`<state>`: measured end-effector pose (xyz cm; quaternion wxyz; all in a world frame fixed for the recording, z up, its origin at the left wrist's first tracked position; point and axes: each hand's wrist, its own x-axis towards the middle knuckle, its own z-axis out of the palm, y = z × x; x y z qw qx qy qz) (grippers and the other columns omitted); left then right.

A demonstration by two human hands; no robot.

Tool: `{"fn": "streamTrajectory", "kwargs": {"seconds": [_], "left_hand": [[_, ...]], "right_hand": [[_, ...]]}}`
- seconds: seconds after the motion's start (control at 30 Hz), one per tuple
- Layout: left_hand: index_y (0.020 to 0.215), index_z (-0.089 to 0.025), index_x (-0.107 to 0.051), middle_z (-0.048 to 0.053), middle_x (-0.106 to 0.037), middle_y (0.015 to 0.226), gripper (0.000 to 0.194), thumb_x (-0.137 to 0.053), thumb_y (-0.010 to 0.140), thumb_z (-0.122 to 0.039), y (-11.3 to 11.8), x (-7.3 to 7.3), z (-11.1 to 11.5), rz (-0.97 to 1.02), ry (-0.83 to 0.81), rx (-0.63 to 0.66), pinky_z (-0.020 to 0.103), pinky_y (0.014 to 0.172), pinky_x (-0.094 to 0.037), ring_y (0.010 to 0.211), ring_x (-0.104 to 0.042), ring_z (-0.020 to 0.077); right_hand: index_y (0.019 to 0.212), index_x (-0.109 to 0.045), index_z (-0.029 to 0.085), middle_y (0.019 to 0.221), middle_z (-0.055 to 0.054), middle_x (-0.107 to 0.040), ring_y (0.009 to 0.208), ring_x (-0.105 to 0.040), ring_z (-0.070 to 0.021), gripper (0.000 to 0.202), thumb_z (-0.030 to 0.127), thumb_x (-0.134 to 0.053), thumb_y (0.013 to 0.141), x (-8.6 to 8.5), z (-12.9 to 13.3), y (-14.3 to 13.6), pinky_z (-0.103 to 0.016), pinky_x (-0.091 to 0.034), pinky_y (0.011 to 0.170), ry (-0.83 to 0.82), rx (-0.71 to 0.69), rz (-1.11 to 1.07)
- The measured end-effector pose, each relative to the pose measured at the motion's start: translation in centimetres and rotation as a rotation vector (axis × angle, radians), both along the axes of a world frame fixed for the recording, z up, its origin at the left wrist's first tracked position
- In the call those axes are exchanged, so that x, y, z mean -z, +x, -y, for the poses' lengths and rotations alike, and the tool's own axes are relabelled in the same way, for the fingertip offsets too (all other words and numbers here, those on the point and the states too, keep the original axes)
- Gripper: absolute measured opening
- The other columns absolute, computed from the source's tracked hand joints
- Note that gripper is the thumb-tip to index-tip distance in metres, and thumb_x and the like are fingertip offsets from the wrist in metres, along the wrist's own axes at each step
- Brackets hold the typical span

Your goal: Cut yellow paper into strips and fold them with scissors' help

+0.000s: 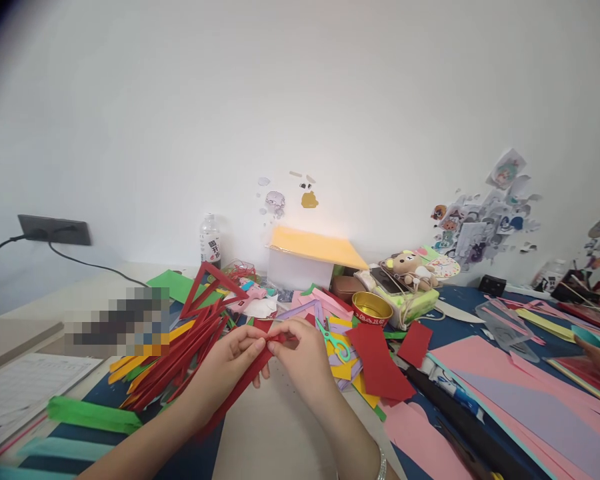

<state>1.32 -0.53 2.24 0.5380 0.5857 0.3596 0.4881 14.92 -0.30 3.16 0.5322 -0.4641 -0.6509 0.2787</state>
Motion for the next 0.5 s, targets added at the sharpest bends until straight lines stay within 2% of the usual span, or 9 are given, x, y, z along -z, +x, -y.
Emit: {"fn": "streamTrajectory", "kwargs": {"seconds": [0.17,0.5], "left_hand": [[0.072,-0.017,-0.049,-0.002,-0.059,0.049,0.028,-0.058,0.068,-0.044,0.11,-0.21,0.2,-0.012,0.008,-0.01,0.023,0.041,-0.042,0.039,-0.052,0.011],[0.07,-0.018,-0.049,-0.002,-0.059,0.053,0.028,-0.062,0.064,-0.042,0.15,-0.23,0.29,-0.025,0.014,-0.03,0.023,0.04,-0.043,0.043,-0.054,0.0116]], "right_hand": [[0.061,-0.062,0.02,0.064,0.0,-0.062,0.063,-0.059,-0.0172,0.007,0.014,-0.063,0.058,0.14,-0.13,-0.02,-0.029,-0.046,0.058,-0.09,0.05,-0.048],[0.062,-0.062,0.018,0.059,0.001,-0.062,0.058,-0.059,-0.0145,0.007,0.012,-0.062,0.058,0.16,-0.26,0.15,-0.027,-0.046,0.056,-0.157,-0.058,-0.184]]}}
